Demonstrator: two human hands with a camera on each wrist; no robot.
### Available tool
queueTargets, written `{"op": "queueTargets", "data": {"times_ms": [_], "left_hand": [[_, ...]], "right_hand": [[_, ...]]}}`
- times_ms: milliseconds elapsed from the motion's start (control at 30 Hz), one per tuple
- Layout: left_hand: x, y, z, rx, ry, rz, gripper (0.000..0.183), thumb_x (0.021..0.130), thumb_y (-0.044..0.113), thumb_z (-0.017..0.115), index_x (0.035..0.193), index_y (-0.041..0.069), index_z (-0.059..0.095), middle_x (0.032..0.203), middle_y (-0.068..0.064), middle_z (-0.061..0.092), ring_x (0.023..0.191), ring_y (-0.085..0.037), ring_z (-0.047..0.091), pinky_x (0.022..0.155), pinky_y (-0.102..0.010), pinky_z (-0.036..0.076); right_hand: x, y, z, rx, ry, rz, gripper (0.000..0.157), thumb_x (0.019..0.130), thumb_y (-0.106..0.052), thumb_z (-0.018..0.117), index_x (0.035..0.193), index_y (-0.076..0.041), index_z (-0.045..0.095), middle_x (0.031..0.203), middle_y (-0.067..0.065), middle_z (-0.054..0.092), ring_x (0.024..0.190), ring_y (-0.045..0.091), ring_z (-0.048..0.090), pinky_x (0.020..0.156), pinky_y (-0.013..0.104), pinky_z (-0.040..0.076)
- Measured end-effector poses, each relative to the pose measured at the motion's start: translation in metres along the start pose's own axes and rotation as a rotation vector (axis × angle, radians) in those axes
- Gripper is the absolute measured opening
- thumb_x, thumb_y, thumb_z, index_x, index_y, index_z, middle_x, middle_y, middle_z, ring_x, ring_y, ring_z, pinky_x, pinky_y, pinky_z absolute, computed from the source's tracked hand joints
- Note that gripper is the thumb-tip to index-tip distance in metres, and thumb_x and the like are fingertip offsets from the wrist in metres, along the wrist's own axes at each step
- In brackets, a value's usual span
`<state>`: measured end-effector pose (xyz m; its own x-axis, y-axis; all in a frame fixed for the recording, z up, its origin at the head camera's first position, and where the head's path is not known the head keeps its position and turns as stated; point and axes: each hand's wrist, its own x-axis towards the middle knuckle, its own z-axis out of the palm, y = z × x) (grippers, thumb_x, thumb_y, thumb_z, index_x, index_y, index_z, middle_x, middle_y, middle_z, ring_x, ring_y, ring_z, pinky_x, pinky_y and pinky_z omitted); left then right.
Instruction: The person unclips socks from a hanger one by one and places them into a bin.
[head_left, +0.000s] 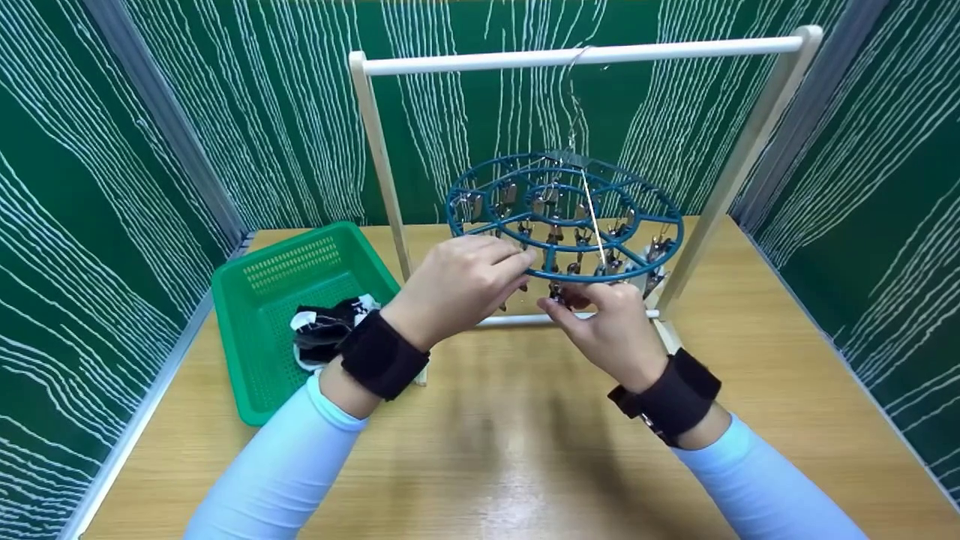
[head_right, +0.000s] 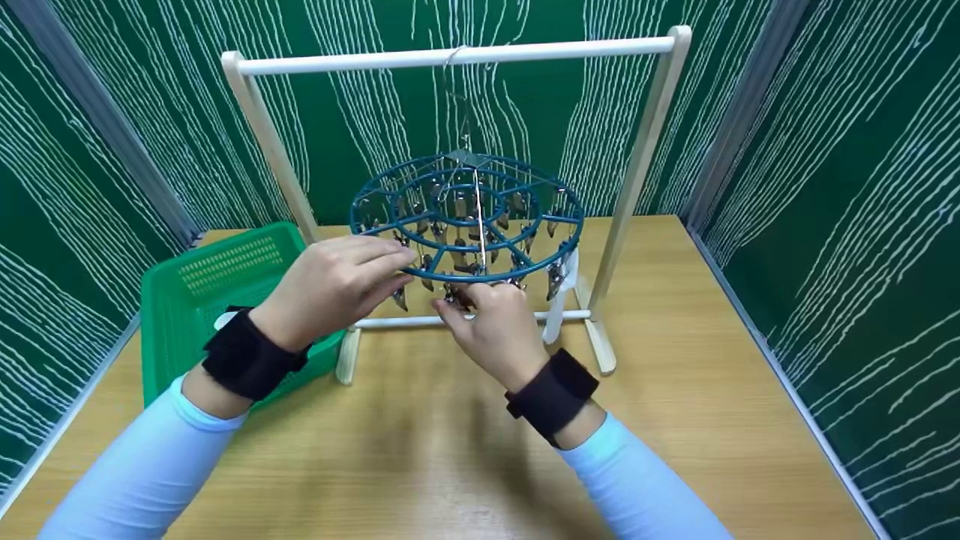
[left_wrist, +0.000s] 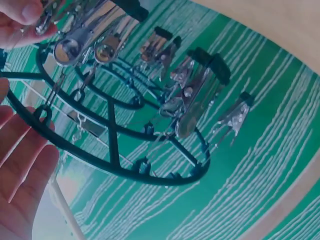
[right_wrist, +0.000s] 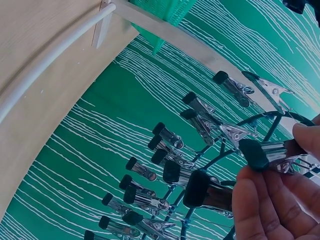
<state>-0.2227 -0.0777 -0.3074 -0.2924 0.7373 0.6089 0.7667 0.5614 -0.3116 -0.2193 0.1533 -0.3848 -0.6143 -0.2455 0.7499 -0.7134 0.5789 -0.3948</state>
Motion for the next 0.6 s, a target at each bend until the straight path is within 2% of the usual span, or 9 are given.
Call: {"op": "queueTargets", "data": {"times_ms": [200,367,500,600], "left_hand": [[0.002,0.002,0.005,0.08,0.014,0.047,0.014,0.105,0.009,0.072,0.113,0.007,0.082,0.101,-0.005,0.084,0.087,-0.019,0.08,0.08,-0.03,0.067],[-0.001,0.0,0.006,0.117,0.022,0.049,0.009,0.102,0.008,0.075,0.107,0.007,0.083,0.095,-0.005,0.083,0.082,-0.019,0.078,0.074,-0.029,0.067],[-0.004,-0.003,0.007,0.112,0.043,0.039,0.009,0.101,0.004,0.073,0.104,0.005,0.082,0.093,-0.006,0.082,0.08,-0.02,0.077,0.072,-0.03,0.066],[-0.005,-0.006,0.007,0.088,0.045,0.024,0.01,0.1,0.002,0.073,0.103,0.004,0.082,0.093,-0.007,0.082,0.081,-0.021,0.078,0.072,-0.031,0.067]], "right_hand": [[-0.001,0.0,0.002,0.022,-0.012,0.004,0.012,0.092,-0.009,0.087,0.097,0.001,0.081,0.084,0.011,0.082,0.073,0.024,0.078,0.065,0.046,0.063],[-0.001,-0.001,0.0,0.036,-0.052,0.006,0.015,0.094,-0.009,0.085,0.105,0.001,0.082,0.09,0.01,0.083,0.077,0.024,0.079,0.07,0.045,0.067],[-0.003,-0.003,-0.004,0.01,-0.059,-0.036,0.024,0.092,-0.011,0.088,0.11,0.002,0.081,0.094,0.012,0.083,0.079,0.024,0.079,0.07,0.045,0.068],[-0.006,-0.006,-0.009,-0.02,-0.037,-0.094,0.026,0.088,-0.012,0.091,0.108,0.002,0.08,0.091,0.013,0.082,0.079,0.024,0.077,0.068,0.041,0.067]]}}
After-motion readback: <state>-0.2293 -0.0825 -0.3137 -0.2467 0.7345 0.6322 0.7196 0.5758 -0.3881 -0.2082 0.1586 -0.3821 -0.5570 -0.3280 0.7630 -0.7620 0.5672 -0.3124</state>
